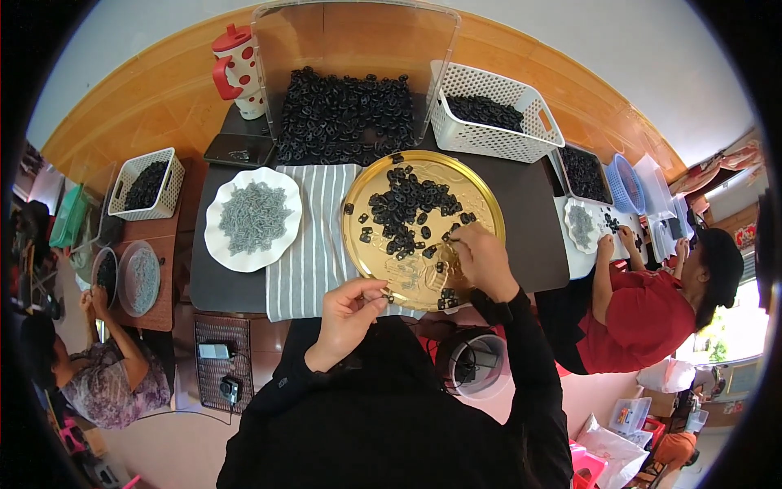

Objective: The person assembles plastic cord locks by picking up components from a tray and fitting them together by hand.

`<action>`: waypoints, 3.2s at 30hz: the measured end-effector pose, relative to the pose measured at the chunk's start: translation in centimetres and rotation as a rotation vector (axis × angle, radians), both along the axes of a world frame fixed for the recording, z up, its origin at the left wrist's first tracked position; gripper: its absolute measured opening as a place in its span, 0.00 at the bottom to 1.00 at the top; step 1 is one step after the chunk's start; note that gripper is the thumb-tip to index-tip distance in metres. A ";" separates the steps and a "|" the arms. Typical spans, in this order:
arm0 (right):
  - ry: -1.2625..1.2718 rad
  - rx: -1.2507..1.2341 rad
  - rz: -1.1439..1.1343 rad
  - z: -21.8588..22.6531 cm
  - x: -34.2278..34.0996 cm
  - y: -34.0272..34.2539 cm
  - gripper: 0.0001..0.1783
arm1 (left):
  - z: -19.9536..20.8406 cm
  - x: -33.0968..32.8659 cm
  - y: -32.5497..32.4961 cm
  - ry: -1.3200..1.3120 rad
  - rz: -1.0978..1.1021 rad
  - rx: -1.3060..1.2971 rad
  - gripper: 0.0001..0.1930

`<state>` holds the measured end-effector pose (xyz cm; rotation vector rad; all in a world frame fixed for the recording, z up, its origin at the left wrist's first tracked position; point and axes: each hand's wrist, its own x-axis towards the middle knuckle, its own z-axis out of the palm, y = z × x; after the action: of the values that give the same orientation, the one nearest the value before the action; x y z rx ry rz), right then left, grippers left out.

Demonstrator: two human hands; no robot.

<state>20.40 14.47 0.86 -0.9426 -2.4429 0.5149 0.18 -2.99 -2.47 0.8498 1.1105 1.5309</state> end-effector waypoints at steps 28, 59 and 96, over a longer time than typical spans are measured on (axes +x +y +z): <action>-0.164 0.045 0.034 0.4 0.1 -0.7 0.06 | 0.6 0.2 -0.1 -0.007 -0.041 0.001 0.12; -0.056 -0.098 0.108 0.1 0.4 -2.3 0.08 | 0.8 0.5 0.0 -0.006 -0.054 -0.045 0.12; 0.681 -0.899 0.058 -0.2 -4.6 -9.2 0.06 | 1.2 0.5 0.1 -0.130 -0.096 0.041 0.18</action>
<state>15.83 5.27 0.66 -0.7960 -1.5816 1.7101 0.71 -2.90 -1.25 0.8081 0.9342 1.5107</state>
